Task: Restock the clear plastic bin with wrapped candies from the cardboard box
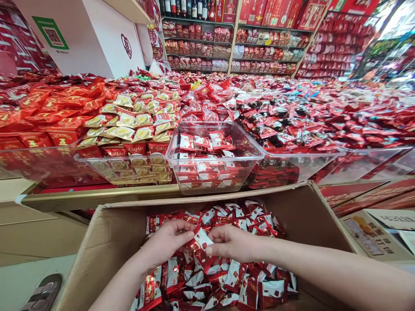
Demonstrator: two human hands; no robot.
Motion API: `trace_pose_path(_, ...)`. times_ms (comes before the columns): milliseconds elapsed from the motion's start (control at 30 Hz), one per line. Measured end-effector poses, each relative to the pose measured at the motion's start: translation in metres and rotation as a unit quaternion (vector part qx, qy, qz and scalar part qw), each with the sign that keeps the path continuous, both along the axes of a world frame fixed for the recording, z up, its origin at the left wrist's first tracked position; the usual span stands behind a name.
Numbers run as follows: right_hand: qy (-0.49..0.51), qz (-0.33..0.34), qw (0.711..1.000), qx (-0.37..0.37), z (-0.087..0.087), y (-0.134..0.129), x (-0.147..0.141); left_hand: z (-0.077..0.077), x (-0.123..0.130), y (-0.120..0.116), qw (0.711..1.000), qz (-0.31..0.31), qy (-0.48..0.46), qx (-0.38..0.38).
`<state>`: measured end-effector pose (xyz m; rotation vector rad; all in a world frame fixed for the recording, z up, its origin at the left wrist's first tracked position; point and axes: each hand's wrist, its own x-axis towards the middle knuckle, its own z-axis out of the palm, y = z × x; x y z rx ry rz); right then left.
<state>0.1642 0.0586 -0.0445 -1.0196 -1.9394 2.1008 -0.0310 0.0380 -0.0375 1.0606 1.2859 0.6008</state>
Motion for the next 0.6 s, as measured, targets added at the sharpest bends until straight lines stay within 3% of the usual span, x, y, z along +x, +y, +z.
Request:
trace_pose_path(133,0.07,-0.044,0.992,-0.098,-0.003,0.002,-0.001,0.005,0.004,-0.003,0.997,0.032,-0.07,-0.014)
trace_pose_path(300,0.076,-0.049,0.991,-0.101,0.003,0.006,-0.001,0.011,0.005,-0.004,0.992,0.038,-0.12,-0.024)
trace_pose_path(400,0.039,-0.04,0.997,-0.044,0.008,0.006,0.002,0.011,0.005,-0.006,0.993,0.033,-0.114,-0.007)
trace_pose_path(533,-0.022,-0.052,0.992,0.109,0.011,0.005,0.002,0.01,0.008,-0.009,0.998,-0.046,-0.045,0.027)
trace_pose_path(600,-0.014,-0.106,0.992,0.073,0.013,0.002,-0.001,0.014,0.01,-0.011,0.998,-0.04,-0.038,0.022)
